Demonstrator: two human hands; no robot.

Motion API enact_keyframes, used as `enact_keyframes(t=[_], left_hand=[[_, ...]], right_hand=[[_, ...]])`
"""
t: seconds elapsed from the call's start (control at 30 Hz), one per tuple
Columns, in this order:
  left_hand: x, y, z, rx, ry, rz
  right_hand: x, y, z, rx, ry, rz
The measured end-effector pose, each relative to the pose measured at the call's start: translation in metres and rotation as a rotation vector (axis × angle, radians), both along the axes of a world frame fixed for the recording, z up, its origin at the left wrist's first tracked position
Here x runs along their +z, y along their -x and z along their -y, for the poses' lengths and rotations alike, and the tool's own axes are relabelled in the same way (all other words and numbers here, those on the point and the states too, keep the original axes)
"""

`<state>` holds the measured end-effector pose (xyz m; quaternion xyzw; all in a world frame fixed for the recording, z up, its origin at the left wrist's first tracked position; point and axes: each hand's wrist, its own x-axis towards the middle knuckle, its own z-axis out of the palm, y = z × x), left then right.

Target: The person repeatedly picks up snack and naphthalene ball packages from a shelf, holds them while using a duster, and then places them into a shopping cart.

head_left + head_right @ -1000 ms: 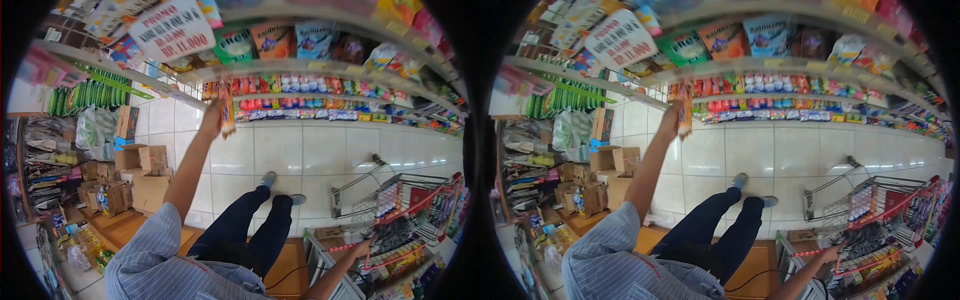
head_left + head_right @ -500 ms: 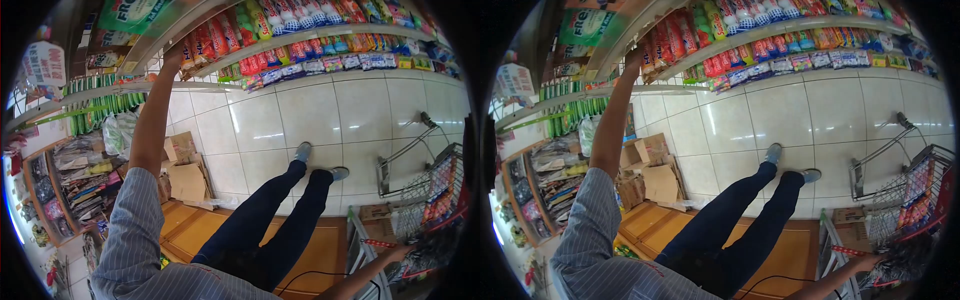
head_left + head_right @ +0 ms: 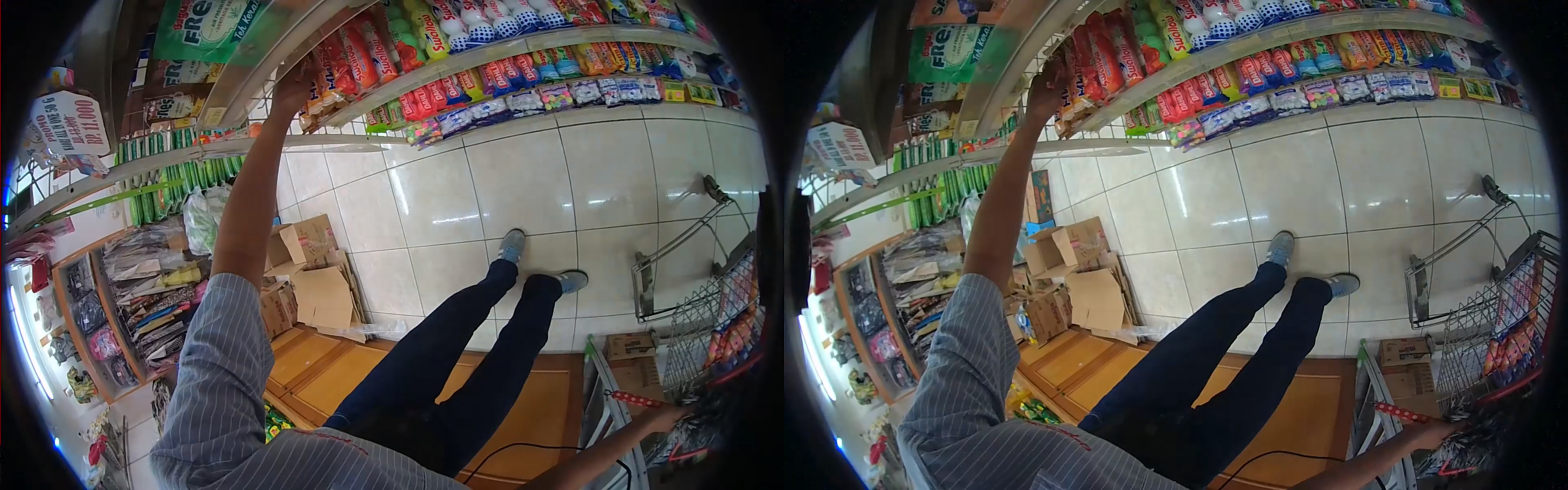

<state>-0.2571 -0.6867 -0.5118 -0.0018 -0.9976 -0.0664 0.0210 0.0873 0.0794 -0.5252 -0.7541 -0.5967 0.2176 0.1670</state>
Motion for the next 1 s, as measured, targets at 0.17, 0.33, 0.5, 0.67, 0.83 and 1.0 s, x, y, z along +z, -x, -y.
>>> enact_keyframes(t=[0.17,0.33,0.5,0.67,0.83,1.0], left_hand=[[0.032,0.001,-0.045,0.191,0.037,0.191],[-0.012,0.013,-0.014,-0.195,0.054,-0.092],[-0.011,0.009,-0.016,-0.248,0.023,-0.169],[-0.019,0.020,-0.002,-0.202,-0.001,-0.140],[-0.018,0.038,0.015,-0.067,-0.295,0.186],[-0.011,-0.021,-0.055,-0.125,-0.164,-0.227]], right_hand=[[-0.004,-0.004,0.003,0.216,-0.084,0.242],[-0.030,-0.044,-0.040,0.285,-0.103,0.293],[0.006,0.011,0.018,0.042,-0.044,0.010],[-0.054,-0.052,-0.047,0.303,-0.297,0.116],[-0.019,-0.021,-0.021,0.052,-0.196,-0.501],[0.005,-0.051,-0.048,0.278,-0.391,-0.581]])
